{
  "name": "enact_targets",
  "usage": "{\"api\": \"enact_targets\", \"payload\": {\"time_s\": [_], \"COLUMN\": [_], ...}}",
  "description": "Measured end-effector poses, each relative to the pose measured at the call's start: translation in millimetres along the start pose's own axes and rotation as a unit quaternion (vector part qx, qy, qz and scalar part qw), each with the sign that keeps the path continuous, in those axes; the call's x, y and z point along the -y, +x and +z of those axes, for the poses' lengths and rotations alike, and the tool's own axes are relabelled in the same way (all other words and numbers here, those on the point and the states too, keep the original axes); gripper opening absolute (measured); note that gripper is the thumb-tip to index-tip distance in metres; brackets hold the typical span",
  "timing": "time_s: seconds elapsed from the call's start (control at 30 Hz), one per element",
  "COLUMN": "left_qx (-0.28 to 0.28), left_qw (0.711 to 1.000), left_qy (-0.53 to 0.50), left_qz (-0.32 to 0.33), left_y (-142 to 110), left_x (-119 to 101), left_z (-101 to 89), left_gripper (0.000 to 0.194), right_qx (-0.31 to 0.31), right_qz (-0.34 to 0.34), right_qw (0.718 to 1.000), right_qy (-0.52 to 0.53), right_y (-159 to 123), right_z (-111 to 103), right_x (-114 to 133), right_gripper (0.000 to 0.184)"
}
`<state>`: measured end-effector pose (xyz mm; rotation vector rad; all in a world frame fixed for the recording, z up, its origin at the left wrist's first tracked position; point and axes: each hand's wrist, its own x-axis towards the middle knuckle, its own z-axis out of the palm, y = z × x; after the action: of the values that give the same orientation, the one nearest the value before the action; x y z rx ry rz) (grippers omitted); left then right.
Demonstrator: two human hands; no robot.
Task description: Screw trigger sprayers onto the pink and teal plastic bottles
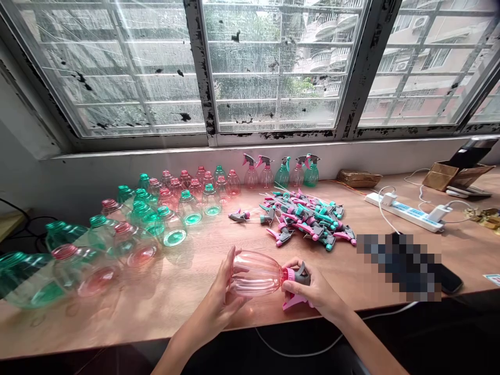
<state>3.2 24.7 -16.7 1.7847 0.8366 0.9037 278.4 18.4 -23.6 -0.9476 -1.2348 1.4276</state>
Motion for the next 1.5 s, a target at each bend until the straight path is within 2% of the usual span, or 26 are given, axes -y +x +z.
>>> {"api": "enact_targets", "payload": {"time_s": [0.13,0.23,0.5,0.7,0.97,1.2,1.3,1.5], "left_qx": [-0.004,-0.004,-0.004,-0.019,-0.009,-0.027,-0.035,-0.048], "left_qw": [0.999,0.998,0.999,0.999,0.996,0.998,0.998,0.996], "left_qy": [0.035,0.041,0.034,0.037,-0.025,0.001,0.019,0.037], "left_qz": [-0.022,-0.046,0.006,-0.022,-0.084,-0.052,-0.049,-0.058], "left_y": [2,3,-1,1,1,5,5,3], "left_x": [-8,-16,-7,-12,-10,-18,-15,-5], "left_z": [-0.2,0.5,0.2,1.6,0.5,1.5,0.3,-3.4], "left_gripper": [0.101,0.097,0.085,0.099,0.096,0.089,0.088,0.076], "right_qx": [0.004,0.0,-0.001,0.005,-0.009,-0.023,-0.037,-0.017], "right_qz": [0.001,0.001,-0.009,-0.003,-0.034,-0.041,-0.049,-0.041], "right_qw": [1.0,1.0,1.0,1.0,0.999,0.999,0.998,0.999], "right_qy": [-0.002,-0.004,-0.003,-0.001,0.013,-0.001,-0.006,0.004], "right_y": [0,1,0,1,1,1,0,-2], "right_z": [0,0,-1,-2,-1,0,0,-1], "right_x": [-3,-4,-3,-6,-4,-3,-4,-8], "right_gripper": [0.042,0.044,0.042,0.042,0.039,0.042,0.042,0.043]}}
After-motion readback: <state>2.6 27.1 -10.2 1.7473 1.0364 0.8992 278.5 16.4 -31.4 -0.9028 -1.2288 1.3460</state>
